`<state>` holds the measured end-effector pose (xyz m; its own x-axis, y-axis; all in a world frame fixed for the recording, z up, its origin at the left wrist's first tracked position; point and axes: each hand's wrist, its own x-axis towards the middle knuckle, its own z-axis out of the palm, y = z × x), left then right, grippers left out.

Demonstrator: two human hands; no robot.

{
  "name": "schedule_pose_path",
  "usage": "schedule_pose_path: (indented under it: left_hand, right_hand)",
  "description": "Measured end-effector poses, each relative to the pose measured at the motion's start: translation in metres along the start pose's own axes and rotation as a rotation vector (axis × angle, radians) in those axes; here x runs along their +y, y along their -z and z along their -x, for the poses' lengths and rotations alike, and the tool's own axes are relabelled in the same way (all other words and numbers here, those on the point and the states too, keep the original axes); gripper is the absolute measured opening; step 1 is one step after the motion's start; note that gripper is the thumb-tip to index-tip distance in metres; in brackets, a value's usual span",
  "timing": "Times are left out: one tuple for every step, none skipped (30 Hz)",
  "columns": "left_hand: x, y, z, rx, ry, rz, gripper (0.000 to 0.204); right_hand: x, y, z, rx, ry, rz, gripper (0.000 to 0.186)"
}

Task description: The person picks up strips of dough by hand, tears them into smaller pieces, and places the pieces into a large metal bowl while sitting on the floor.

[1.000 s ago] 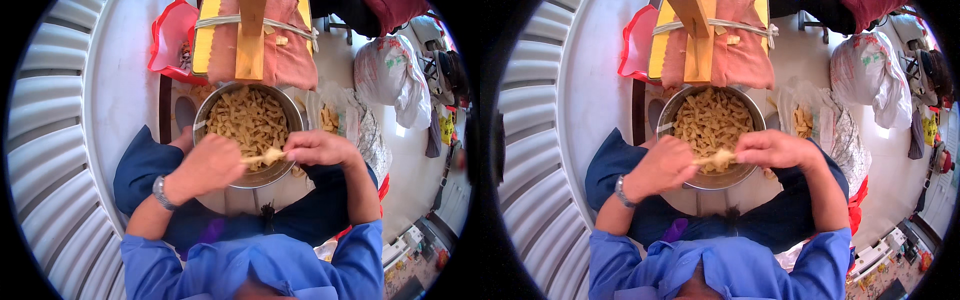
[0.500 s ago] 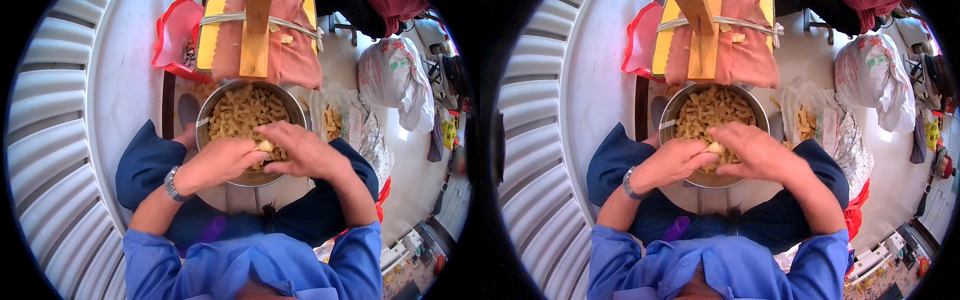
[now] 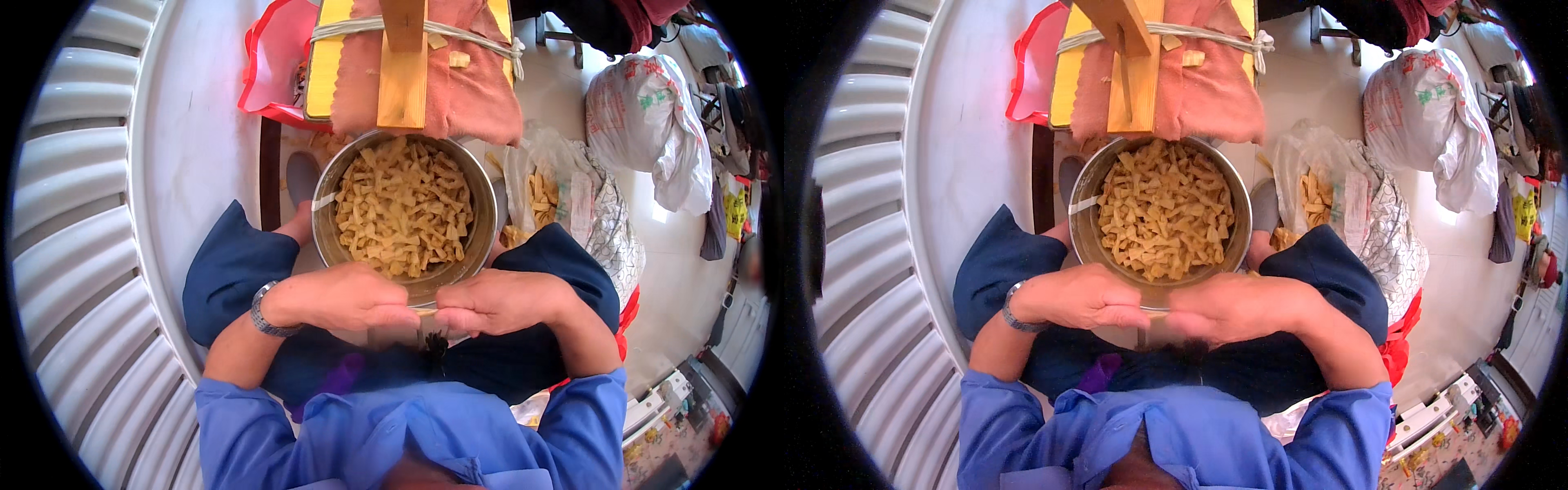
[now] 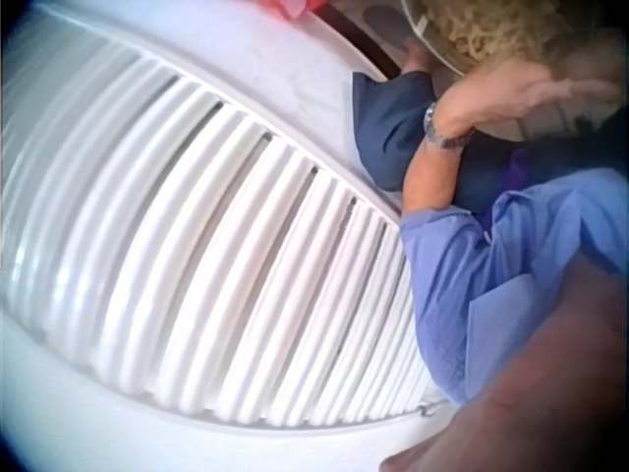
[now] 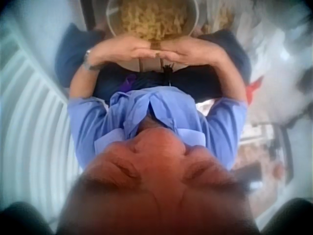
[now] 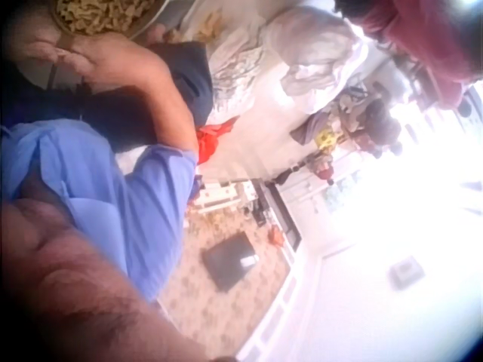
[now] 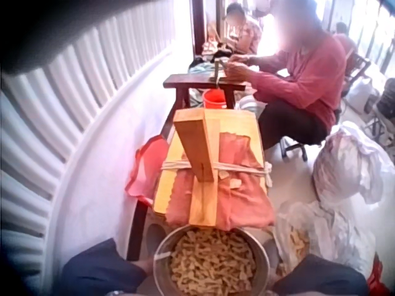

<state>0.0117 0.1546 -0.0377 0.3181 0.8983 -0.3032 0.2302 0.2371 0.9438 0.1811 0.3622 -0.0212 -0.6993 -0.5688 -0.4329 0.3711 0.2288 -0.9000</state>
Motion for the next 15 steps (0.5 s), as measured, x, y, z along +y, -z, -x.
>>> schedule_pose_path:
  left_hand:
    - [0.003,0.004,0.002,0.013,0.004,0.013,0.039]
    - [0.006,0.009,0.002,0.030,0.006,0.024,0.039]
    - [0.008,0.011,0.002,0.029,0.021,0.013,0.039]
    - [0.010,0.014,0.002,0.028,0.035,0.003,0.039]
    - [0.013,0.017,0.003,0.034,0.051,-0.012,0.039]
    - [0.018,0.021,0.003,0.107,0.101,0.038,0.038]
    - [0.023,0.026,0.004,0.180,0.150,0.089,0.036]
    - [0.027,0.031,0.004,0.253,0.198,0.140,0.034]
    - [0.027,0.037,0.005,0.333,0.149,0.115,0.031]
    - [0.024,0.042,0.005,0.425,0.152,0.079,0.026]
    - [0.026,0.049,0.003,0.524,0.126,0.094,0.023]
    - [0.028,0.055,0.001,0.623,0.098,0.109,0.019]
    - [0.028,0.061,-0.005,0.752,0.070,0.153,0.017]
    - [0.027,0.068,-0.011,0.881,0.041,0.199,0.015]
    - [0.031,0.078,-0.014,0.915,0.060,0.254,0.015]
  right_hand:
    - [-0.004,0.005,0.002,-0.025,-0.044,-0.050,0.037]
    - [-0.008,0.010,0.004,-0.049,-0.088,-0.096,0.037]
    - [-0.005,0.009,0.006,0.014,-0.036,-0.039,0.037]
    - [0.000,0.006,0.007,0.078,0.015,0.018,0.037]
    - [-0.001,0.007,0.007,0.139,0.070,0.080,0.038]
    - [-0.005,0.010,0.007,0.187,0.022,0.078,0.037]
    - [-0.013,0.015,0.008,0.235,-0.026,0.076,0.037]
    - [-0.019,0.020,0.009,0.285,-0.073,0.073,0.037]
    - [-0.024,0.026,0.008,0.331,-0.063,-0.011,0.034]
    - [-0.034,0.033,0.009,0.345,-0.104,0.005,0.034]
    - [-0.037,0.037,0.006,0.467,-0.047,0.061,0.032]
    - [-0.040,0.041,0.003,0.587,0.011,0.116,0.032]
    - [-0.040,0.046,-0.002,0.724,0.029,0.171,0.030]
    - [-0.038,0.054,-0.009,0.841,0.088,0.179,0.029]
    - [-0.038,0.063,-0.012,0.930,0.106,0.253,0.029]
